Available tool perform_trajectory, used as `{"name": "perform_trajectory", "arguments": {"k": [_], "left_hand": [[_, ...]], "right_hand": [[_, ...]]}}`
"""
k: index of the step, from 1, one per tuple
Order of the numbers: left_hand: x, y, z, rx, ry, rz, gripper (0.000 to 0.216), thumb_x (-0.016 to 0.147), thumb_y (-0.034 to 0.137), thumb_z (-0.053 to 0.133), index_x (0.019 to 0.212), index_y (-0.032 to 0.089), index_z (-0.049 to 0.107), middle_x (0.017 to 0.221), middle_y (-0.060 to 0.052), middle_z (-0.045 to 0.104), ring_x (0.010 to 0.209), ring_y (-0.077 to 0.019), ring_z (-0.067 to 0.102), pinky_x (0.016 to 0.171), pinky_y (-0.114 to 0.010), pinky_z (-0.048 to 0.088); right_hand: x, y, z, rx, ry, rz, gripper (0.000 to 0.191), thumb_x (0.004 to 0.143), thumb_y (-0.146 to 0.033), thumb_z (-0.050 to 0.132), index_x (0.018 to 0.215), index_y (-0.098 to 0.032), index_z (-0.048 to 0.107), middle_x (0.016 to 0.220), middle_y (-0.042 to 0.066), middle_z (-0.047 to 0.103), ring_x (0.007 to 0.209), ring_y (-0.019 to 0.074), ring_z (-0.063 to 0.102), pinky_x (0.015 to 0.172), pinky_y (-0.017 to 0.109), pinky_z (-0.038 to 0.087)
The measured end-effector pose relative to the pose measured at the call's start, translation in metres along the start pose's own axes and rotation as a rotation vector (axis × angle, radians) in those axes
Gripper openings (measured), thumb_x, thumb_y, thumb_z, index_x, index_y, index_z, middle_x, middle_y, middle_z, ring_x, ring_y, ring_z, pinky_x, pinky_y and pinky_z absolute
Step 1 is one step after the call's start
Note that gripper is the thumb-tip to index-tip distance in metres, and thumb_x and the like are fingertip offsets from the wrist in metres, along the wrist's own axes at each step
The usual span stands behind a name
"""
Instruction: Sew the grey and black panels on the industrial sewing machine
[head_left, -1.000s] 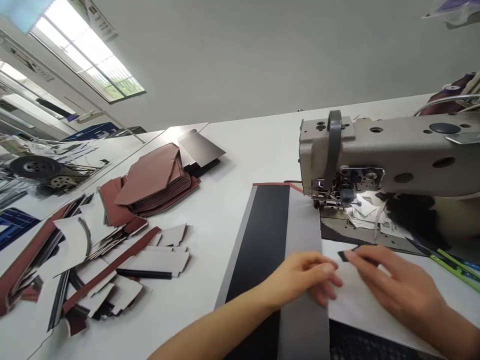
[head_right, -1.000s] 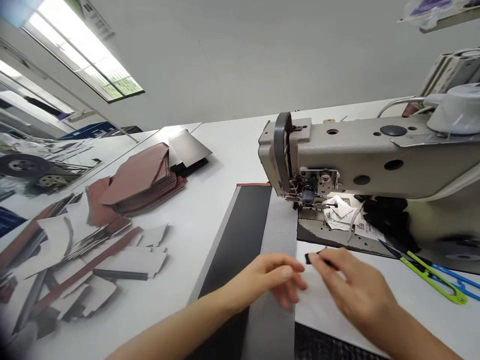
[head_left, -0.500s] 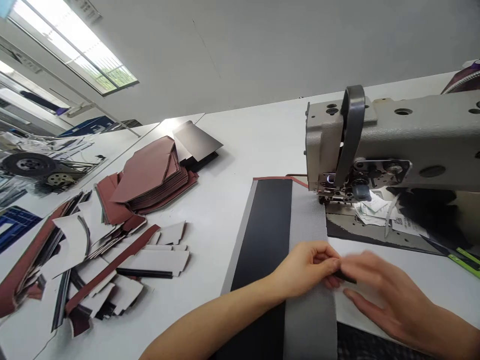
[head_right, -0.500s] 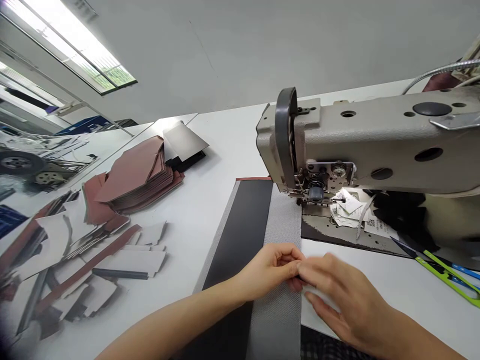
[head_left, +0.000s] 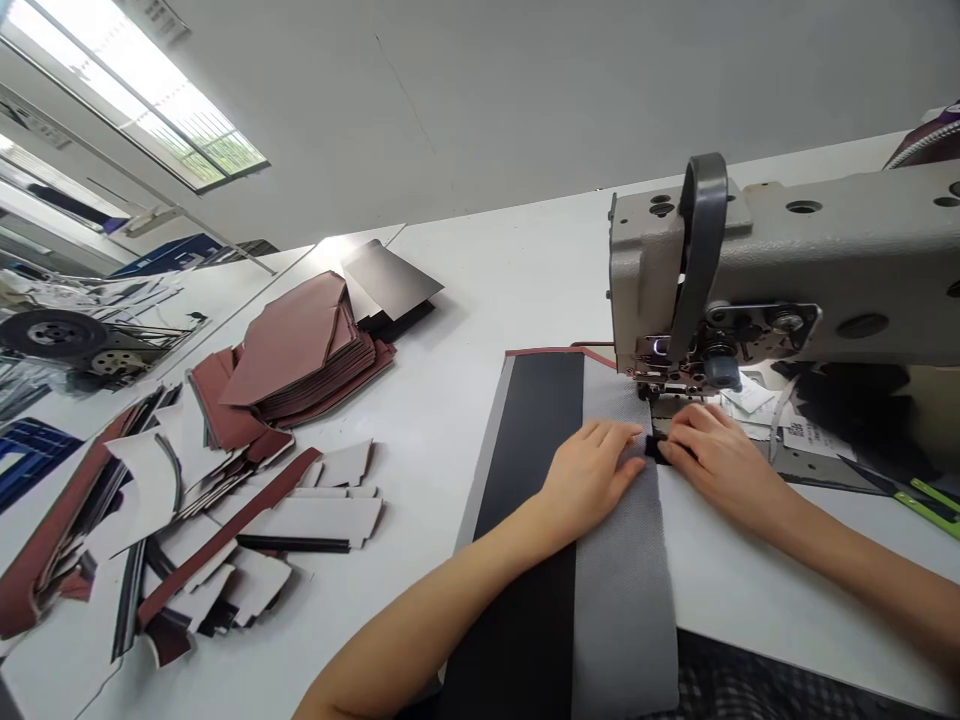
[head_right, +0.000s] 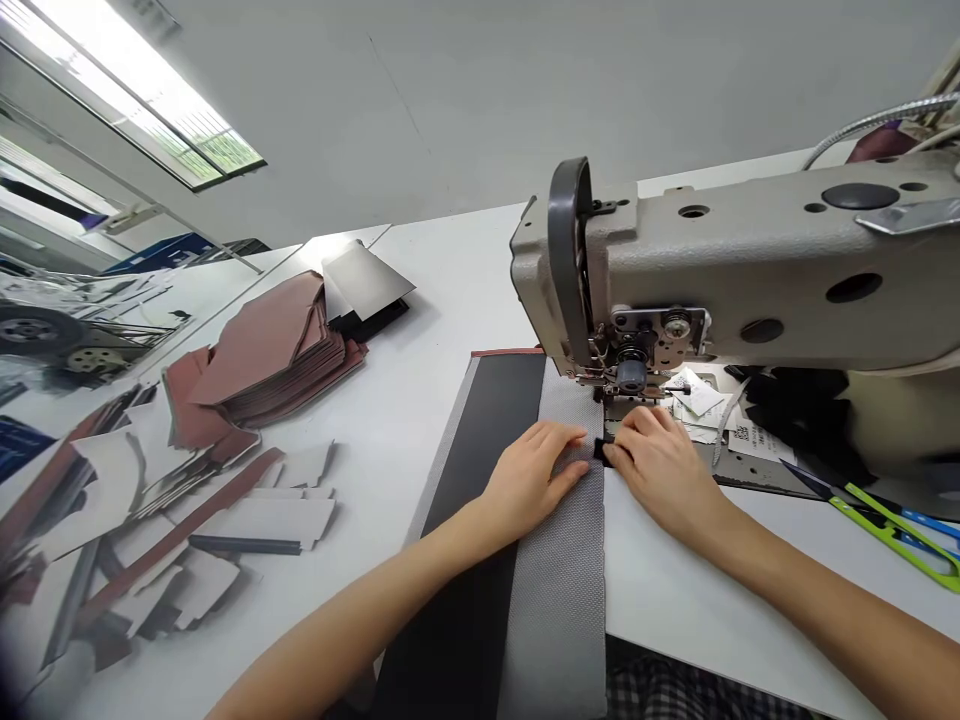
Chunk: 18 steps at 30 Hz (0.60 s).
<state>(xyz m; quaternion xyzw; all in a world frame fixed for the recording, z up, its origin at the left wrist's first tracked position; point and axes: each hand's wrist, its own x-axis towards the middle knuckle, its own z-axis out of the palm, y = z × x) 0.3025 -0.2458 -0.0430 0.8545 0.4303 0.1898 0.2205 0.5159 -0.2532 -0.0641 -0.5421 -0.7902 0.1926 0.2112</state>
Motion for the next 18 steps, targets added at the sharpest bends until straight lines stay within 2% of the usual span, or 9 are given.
{"name": "perform_trajectory", "arguments": {"k": [3,6,15,18], "left_hand": [[-0.008,-0.007,-0.002,0.142,-0.024,0.150,0.029,0.096,0.027,0.058,0.124,0.020,0.058,0.130,-0.009,0.064,0.124,-0.0253,0.059,0.107,-0.041,0.051],[-0.017,-0.012,0.001,0.169,-0.036,0.220,0.037,0.099,0.034,0.056,0.133,0.020,0.054,0.135,-0.009,0.061,0.133,-0.0253,0.053,0.115,-0.041,0.046],[-0.020,-0.019,0.007,0.300,-0.028,0.328,0.040,0.102,0.038,0.048,0.134,0.016,0.058,0.135,-0.009,0.064,0.138,-0.0275,0.048,0.115,-0.042,0.047],[-0.020,-0.018,0.005,0.333,-0.046,0.328,0.040,0.103,0.038,0.046,0.135,0.017,0.059,0.141,-0.007,0.061,0.139,-0.0282,0.047,0.115,-0.044,0.047]], "right_hand": [[0.006,0.002,0.008,-0.053,0.032,0.055,0.047,0.101,-0.044,0.033,0.074,-0.022,0.065,0.101,0.008,0.059,0.099,0.0271,0.049,0.089,0.047,0.043],[0.004,-0.001,0.011,-0.073,0.024,0.071,0.048,0.101,-0.046,0.034,0.070,-0.023,0.064,0.102,0.007,0.059,0.098,0.0256,0.049,0.086,0.045,0.042],[0.006,-0.009,0.014,-0.199,0.067,0.030,0.041,0.099,-0.032,0.040,0.067,-0.020,0.063,0.099,0.008,0.059,0.096,0.0258,0.049,0.083,0.045,0.041],[0.003,-0.007,0.013,-0.231,0.113,0.000,0.033,0.098,-0.031,0.043,0.077,-0.019,0.065,0.102,0.010,0.061,0.098,0.0279,0.050,0.085,0.048,0.043]]}}
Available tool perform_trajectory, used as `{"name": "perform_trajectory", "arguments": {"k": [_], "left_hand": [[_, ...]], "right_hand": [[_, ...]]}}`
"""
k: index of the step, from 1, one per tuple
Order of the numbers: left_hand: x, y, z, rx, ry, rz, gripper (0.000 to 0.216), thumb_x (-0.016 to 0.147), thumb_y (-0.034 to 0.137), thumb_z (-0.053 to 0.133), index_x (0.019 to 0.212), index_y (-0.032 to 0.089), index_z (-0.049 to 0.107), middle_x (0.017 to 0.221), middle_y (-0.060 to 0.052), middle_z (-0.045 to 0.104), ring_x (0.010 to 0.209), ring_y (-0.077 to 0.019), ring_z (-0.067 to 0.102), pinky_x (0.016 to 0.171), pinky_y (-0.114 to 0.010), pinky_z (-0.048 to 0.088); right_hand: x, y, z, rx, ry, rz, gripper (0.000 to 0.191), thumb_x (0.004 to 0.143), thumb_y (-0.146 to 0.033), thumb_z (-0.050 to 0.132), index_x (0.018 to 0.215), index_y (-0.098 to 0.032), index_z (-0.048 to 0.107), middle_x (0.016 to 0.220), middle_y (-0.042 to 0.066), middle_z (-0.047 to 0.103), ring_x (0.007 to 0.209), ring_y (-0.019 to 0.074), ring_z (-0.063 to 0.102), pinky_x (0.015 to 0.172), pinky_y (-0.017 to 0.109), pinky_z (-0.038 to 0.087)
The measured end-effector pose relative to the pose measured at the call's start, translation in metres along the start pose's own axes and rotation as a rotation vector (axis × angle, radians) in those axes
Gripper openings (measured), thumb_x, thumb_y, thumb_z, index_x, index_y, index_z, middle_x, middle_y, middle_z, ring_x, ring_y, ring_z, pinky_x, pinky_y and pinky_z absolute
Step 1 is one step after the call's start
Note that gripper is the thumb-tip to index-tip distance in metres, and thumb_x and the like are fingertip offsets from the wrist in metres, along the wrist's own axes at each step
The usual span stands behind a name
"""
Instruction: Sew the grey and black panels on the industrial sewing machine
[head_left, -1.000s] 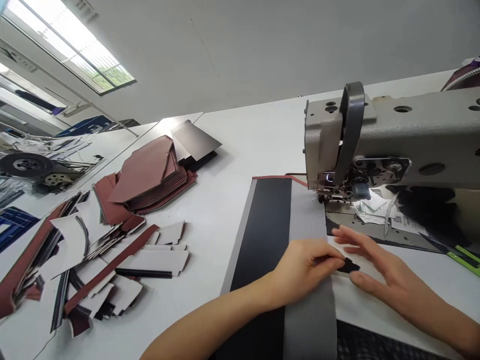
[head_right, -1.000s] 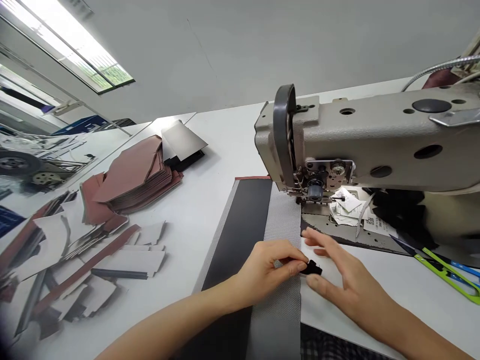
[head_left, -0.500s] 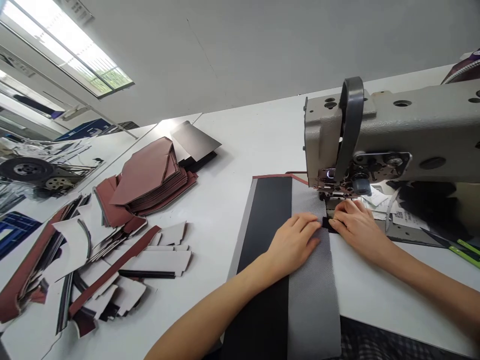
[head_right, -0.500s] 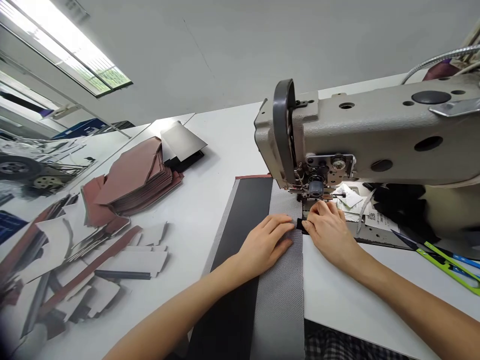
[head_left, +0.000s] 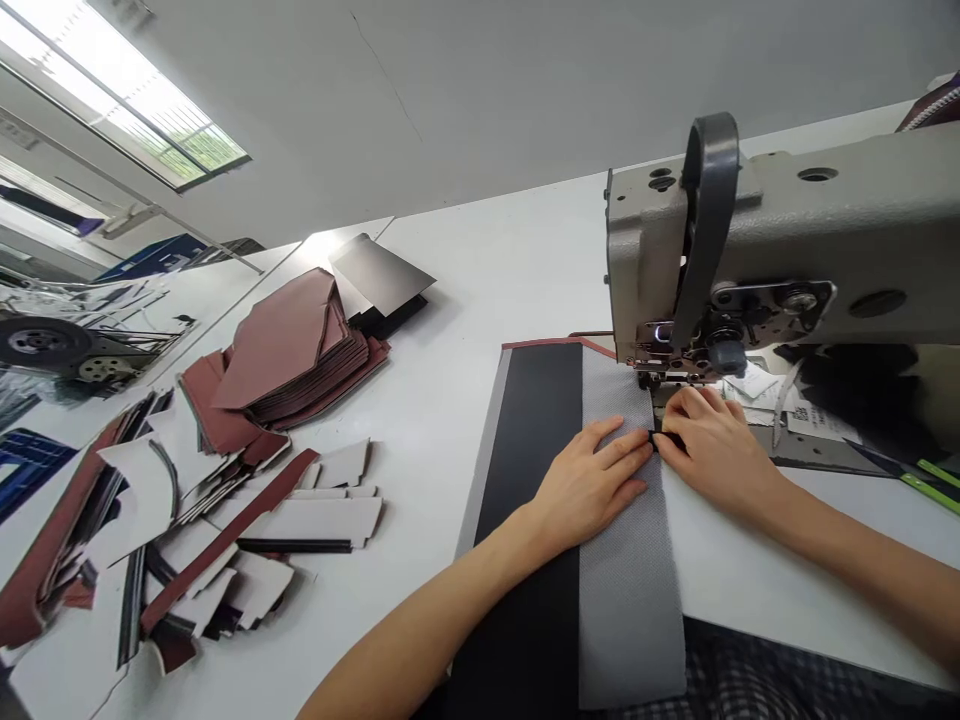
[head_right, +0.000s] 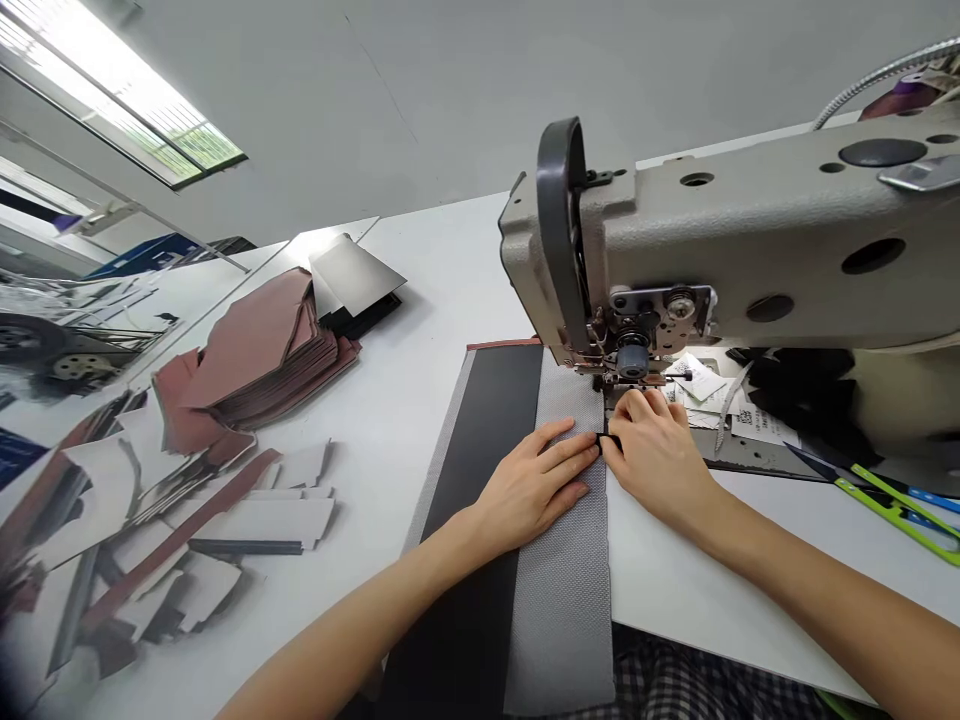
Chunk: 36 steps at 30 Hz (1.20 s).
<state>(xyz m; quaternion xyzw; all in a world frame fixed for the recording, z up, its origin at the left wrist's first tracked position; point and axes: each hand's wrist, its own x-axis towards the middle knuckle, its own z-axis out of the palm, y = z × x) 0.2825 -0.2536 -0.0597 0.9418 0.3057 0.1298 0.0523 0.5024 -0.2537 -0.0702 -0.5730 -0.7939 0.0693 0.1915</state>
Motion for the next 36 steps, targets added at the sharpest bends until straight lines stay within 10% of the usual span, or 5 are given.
{"name": "perform_trajectory", "arguments": {"k": [9,29,36], "left_hand": [[0.001,-0.003,0.000,-0.058,-0.028,-0.015,0.042,0.105,0.041,0.042,0.138,0.019,0.057,0.145,-0.001,0.059,0.140,-0.0277,0.046,0.119,-0.052,0.040],[0.035,-0.046,-0.002,-0.078,-0.095,-0.002,0.040,0.105,0.042,0.040,0.135,0.023,0.058,0.145,-0.004,0.058,0.144,-0.0242,0.042,0.123,-0.051,0.030],[0.034,-0.044,-0.002,-0.076,-0.099,-0.005,0.040,0.106,0.042,0.038,0.136,0.023,0.057,0.146,-0.003,0.058,0.146,-0.0230,0.040,0.124,-0.050,0.029]], "right_hand": [[-0.023,0.018,-0.009,0.033,0.189,-0.561,0.030,0.094,-0.004,0.052,0.121,-0.011,0.063,0.118,0.009,0.068,0.119,0.0267,0.053,0.104,0.044,0.045],[0.005,0.035,-0.012,-0.017,0.242,-0.455,0.029,0.096,-0.012,0.053,0.122,-0.016,0.064,0.122,0.007,0.067,0.115,0.0243,0.059,0.103,0.042,0.046],[0.005,0.074,-0.026,-0.053,0.337,-0.027,0.040,0.102,-0.052,0.038,0.093,-0.021,0.062,0.093,0.010,0.065,0.098,0.0287,0.059,0.082,0.041,0.049]]}}
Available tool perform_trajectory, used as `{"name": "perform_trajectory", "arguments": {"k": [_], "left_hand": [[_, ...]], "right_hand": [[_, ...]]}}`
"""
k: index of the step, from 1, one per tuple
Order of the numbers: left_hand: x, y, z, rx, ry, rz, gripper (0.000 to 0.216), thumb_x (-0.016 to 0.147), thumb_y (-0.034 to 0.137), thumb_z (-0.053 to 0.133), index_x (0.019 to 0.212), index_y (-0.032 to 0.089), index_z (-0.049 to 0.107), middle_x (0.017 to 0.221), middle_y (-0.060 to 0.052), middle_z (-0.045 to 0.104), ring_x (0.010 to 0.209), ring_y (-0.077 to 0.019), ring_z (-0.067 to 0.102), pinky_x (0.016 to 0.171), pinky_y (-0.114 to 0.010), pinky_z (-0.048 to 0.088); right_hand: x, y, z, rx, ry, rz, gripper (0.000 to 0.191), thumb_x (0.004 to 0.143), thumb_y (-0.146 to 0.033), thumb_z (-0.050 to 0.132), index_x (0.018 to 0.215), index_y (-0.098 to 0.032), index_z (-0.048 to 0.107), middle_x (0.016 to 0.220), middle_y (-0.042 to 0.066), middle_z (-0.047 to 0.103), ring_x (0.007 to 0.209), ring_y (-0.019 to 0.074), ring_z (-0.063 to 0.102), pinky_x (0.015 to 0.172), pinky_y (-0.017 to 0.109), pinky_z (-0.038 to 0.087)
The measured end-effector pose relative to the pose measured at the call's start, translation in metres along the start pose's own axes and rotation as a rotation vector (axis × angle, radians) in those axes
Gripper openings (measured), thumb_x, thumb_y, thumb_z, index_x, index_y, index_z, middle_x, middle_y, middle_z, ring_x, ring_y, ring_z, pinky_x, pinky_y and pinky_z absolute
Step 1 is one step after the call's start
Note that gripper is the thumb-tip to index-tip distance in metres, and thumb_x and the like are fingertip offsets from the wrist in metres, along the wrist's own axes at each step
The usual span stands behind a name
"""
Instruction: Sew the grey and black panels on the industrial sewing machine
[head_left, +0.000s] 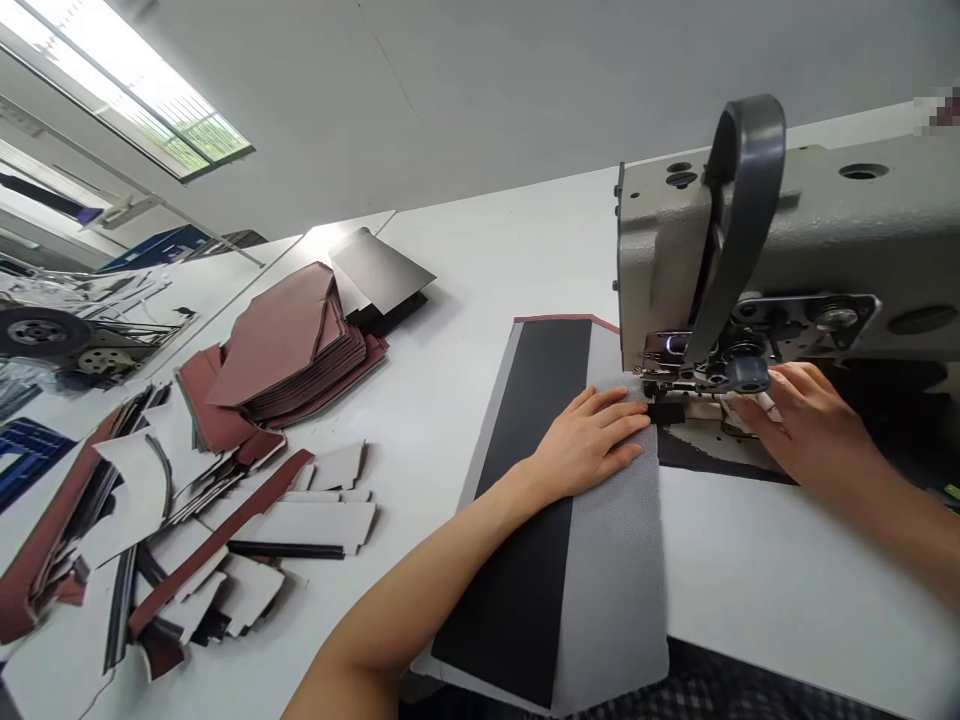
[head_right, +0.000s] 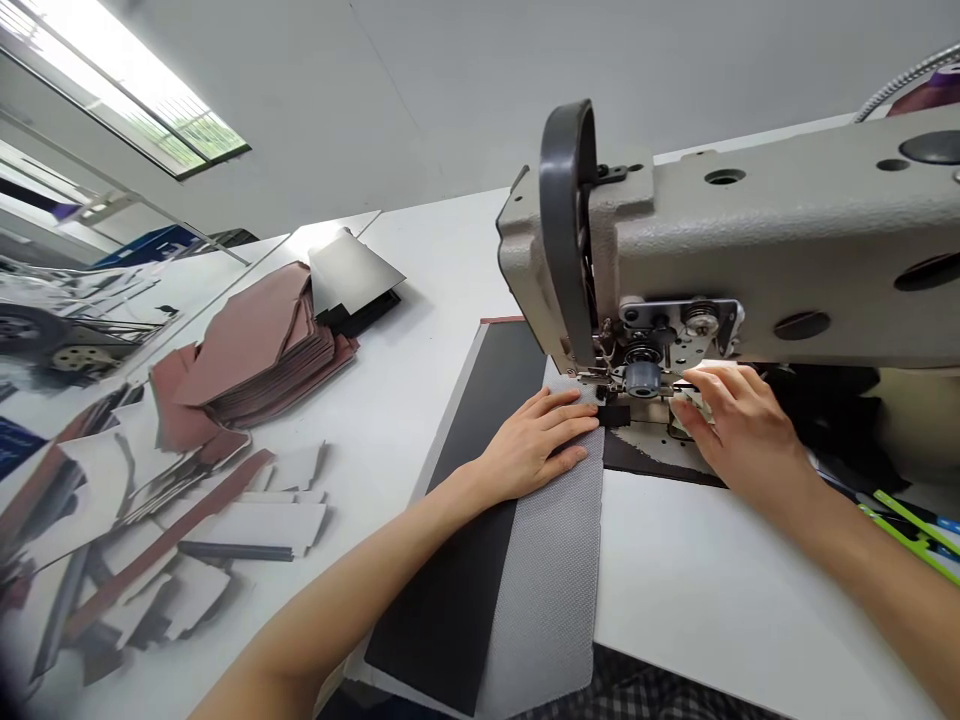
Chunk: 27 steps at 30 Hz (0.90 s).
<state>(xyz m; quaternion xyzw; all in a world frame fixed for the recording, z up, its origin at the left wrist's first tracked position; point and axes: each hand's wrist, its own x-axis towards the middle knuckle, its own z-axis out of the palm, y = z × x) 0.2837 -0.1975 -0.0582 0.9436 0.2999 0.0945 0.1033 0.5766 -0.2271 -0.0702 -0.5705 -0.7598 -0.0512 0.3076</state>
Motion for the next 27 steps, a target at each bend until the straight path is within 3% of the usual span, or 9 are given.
{"name": "perform_trajectory", "arguments": {"k": [4,7,9,10,12,14,16,21,27], "left_hand": [[0.000,-0.001,0.000,0.004,0.002,0.004,0.041,0.106,0.042,0.038,0.136,0.023,0.057,0.146,-0.003,0.057,0.146,-0.0229,0.040,0.124,-0.049,0.029],[0.000,-0.002,0.001,0.010,0.014,0.011,0.040,0.105,0.042,0.039,0.136,0.023,0.057,0.146,-0.004,0.058,0.146,-0.0222,0.040,0.124,-0.049,0.029],[0.000,-0.003,0.002,0.010,0.028,0.020,0.040,0.105,0.042,0.040,0.135,0.023,0.057,0.145,-0.004,0.058,0.146,-0.0223,0.039,0.124,-0.050,0.030],[0.000,-0.003,0.002,0.009,0.035,0.024,0.039,0.105,0.042,0.041,0.135,0.022,0.058,0.145,-0.004,0.059,0.146,-0.0226,0.039,0.123,-0.050,0.031],[0.000,-0.003,0.002,0.009,0.041,0.029,0.039,0.104,0.041,0.042,0.134,0.021,0.058,0.145,-0.004,0.059,0.145,-0.0232,0.040,0.123,-0.051,0.032],[-0.001,-0.002,0.002,0.014,0.041,0.025,0.039,0.104,0.040,0.043,0.135,0.022,0.058,0.144,-0.006,0.059,0.144,-0.0238,0.042,0.121,-0.052,0.033],[-0.001,-0.002,0.001,0.015,0.035,0.023,0.039,0.104,0.040,0.044,0.135,0.022,0.058,0.144,-0.006,0.059,0.144,-0.0243,0.043,0.121,-0.052,0.034],[0.005,-0.007,-0.001,-0.005,0.024,0.017,0.040,0.105,0.041,0.042,0.135,0.021,0.058,0.145,-0.004,0.058,0.144,-0.0236,0.043,0.123,-0.049,0.032],[0.015,-0.019,-0.002,-0.019,0.013,0.021,0.038,0.103,0.038,0.047,0.135,0.021,0.058,0.143,-0.004,0.060,0.143,-0.0241,0.045,0.122,-0.049,0.033]], "right_hand": [[0.004,0.000,0.001,0.030,0.062,0.050,0.037,0.104,-0.047,0.033,0.092,-0.023,0.059,0.085,0.006,0.063,0.085,0.0247,0.059,0.067,0.036,0.049],[-0.004,-0.010,-0.007,0.005,0.197,-0.003,0.021,0.101,-0.037,0.045,0.101,-0.025,0.061,0.096,0.007,0.066,0.092,0.0250,0.061,0.081,0.040,0.051],[-0.012,-0.018,-0.011,0.003,0.264,-0.171,0.017,0.093,-0.026,0.063,0.109,-0.026,0.063,0.105,0.007,0.068,0.099,0.0255,0.062,0.092,0.042,0.050],[-0.016,-0.023,-0.011,0.017,0.246,-0.280,0.028,0.088,-0.019,0.068,0.114,-0.026,0.063,0.108,0.007,0.068,0.101,0.0253,0.062,0.095,0.041,0.050],[-0.018,-0.031,-0.007,0.058,0.084,-0.436,0.043,0.087,-0.015,0.069,0.127,-0.024,0.060,0.117,0.007,0.068,0.109,0.0255,0.062,0.097,0.041,0.050],[-0.016,-0.037,0.001,0.076,-0.123,-0.454,0.044,0.094,-0.026,0.062,0.137,-0.021,0.055,0.128,0.007,0.065,0.121,0.0274,0.057,0.101,0.044,0.049],[-0.010,-0.040,0.010,0.057,-0.234,-0.411,0.044,0.099,-0.035,0.054,0.140,-0.019,0.054,0.134,0.008,0.062,0.128,0.0290,0.052,0.105,0.048,0.046],[-0.001,-0.040,0.022,0.006,-0.215,-0.411,0.034,0.103,-0.032,0.045,0.127,-0.016,0.062,0.129,0.008,0.065,0.122,0.0287,0.055,0.101,0.047,0.044],[-0.001,-0.036,0.029,-0.027,-0.185,-0.350,0.037,0.103,-0.036,0.046,0.132,-0.019,0.061,0.133,0.008,0.063,0.111,0.0282,0.061,0.093,0.045,0.045]]}}
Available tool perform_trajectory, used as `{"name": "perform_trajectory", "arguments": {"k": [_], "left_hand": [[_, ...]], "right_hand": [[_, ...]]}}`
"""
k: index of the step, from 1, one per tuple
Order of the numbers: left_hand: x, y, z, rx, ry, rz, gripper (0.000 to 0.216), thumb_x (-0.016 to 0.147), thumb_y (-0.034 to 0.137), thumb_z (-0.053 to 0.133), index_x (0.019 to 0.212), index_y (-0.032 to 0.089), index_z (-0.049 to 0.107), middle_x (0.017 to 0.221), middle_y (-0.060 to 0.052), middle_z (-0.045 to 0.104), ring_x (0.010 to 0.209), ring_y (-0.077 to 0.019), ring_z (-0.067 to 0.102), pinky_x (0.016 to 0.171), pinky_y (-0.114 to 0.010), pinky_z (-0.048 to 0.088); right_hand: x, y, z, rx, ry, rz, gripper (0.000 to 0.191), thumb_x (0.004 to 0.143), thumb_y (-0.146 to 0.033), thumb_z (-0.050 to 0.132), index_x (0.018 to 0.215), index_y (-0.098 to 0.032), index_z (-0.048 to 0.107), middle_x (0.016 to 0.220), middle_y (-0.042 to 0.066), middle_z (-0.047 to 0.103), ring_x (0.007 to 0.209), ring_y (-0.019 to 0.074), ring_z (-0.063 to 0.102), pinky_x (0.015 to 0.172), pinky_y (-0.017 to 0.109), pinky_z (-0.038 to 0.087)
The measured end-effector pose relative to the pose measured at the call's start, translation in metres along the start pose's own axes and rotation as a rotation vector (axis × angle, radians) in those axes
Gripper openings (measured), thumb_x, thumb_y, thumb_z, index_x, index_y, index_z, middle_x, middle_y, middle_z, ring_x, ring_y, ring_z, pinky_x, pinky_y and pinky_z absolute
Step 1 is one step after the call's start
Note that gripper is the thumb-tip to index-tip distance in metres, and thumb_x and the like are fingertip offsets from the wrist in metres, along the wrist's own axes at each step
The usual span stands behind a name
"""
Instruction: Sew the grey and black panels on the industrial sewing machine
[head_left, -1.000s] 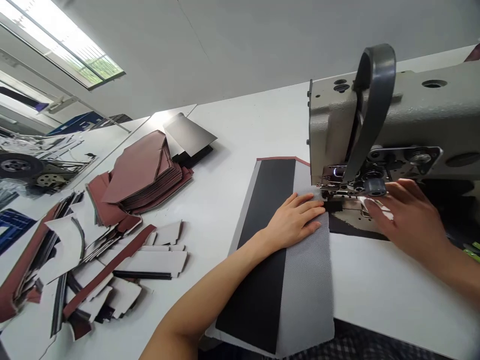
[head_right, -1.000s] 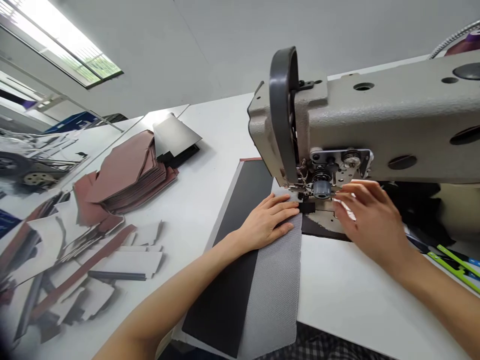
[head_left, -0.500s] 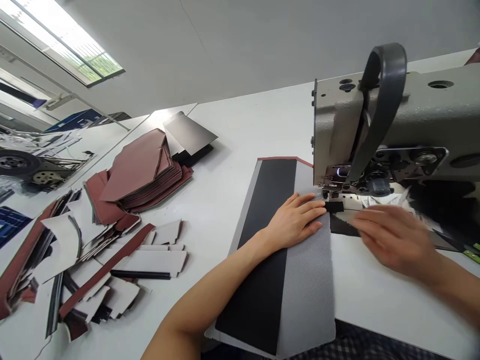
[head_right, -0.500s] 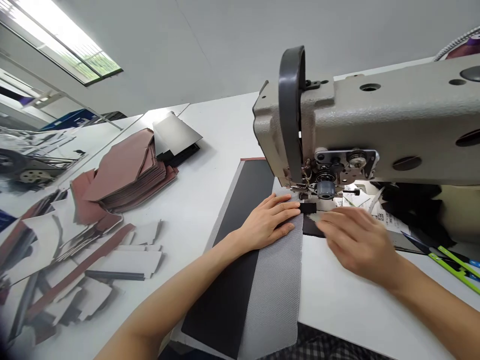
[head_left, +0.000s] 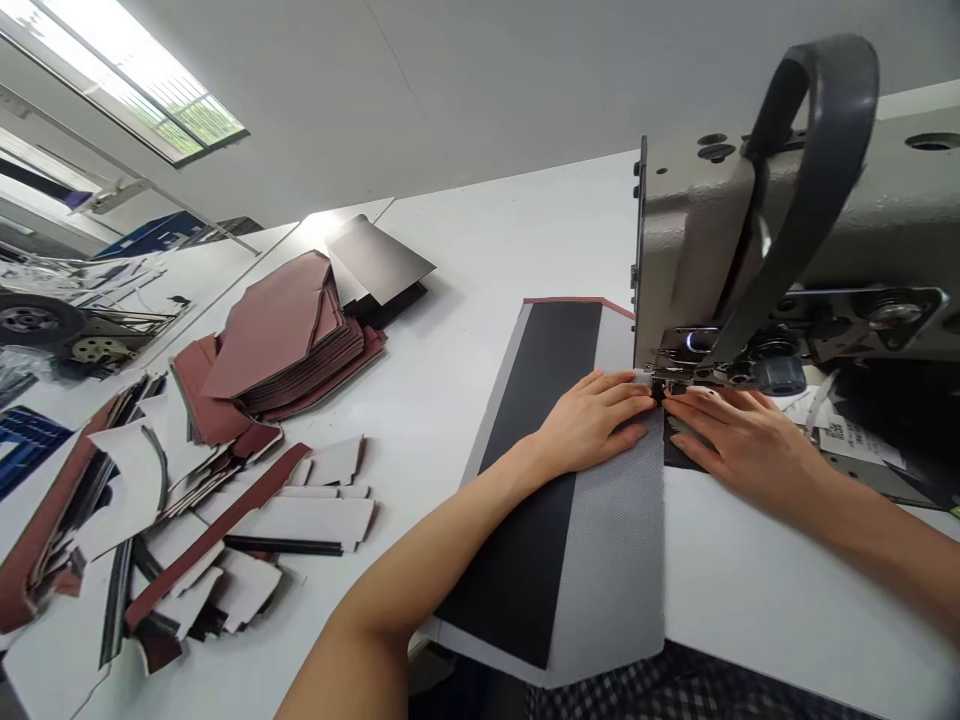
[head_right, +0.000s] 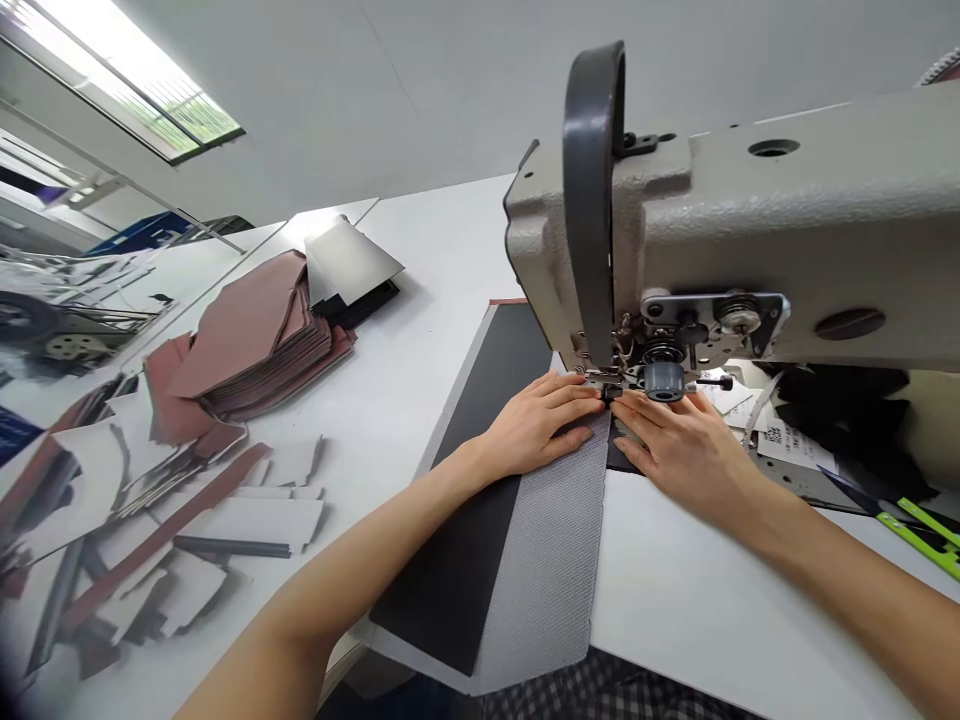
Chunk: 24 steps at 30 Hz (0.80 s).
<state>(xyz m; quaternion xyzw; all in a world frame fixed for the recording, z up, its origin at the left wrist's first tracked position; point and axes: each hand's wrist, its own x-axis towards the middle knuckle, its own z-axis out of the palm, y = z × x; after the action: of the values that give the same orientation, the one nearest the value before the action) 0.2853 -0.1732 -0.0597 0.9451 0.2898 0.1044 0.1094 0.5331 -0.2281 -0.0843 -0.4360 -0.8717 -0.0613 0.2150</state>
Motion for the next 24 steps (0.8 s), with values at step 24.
{"name": "perform_trajectory", "arguments": {"k": [24], "left_hand": [[0.023,-0.016,0.002,0.177,0.145,0.017,0.034,0.104,0.038,0.041,0.115,0.019,0.068,0.108,-0.009,0.070,0.111,-0.0226,0.061,0.098,-0.037,0.048]], "right_hand": [[-0.025,0.013,-0.044,-0.264,0.084,0.245,0.017,0.096,-0.027,0.056,0.098,-0.019,0.071,0.075,0.002,0.068,0.062,0.0162,0.060,0.051,0.030,0.035]]}}
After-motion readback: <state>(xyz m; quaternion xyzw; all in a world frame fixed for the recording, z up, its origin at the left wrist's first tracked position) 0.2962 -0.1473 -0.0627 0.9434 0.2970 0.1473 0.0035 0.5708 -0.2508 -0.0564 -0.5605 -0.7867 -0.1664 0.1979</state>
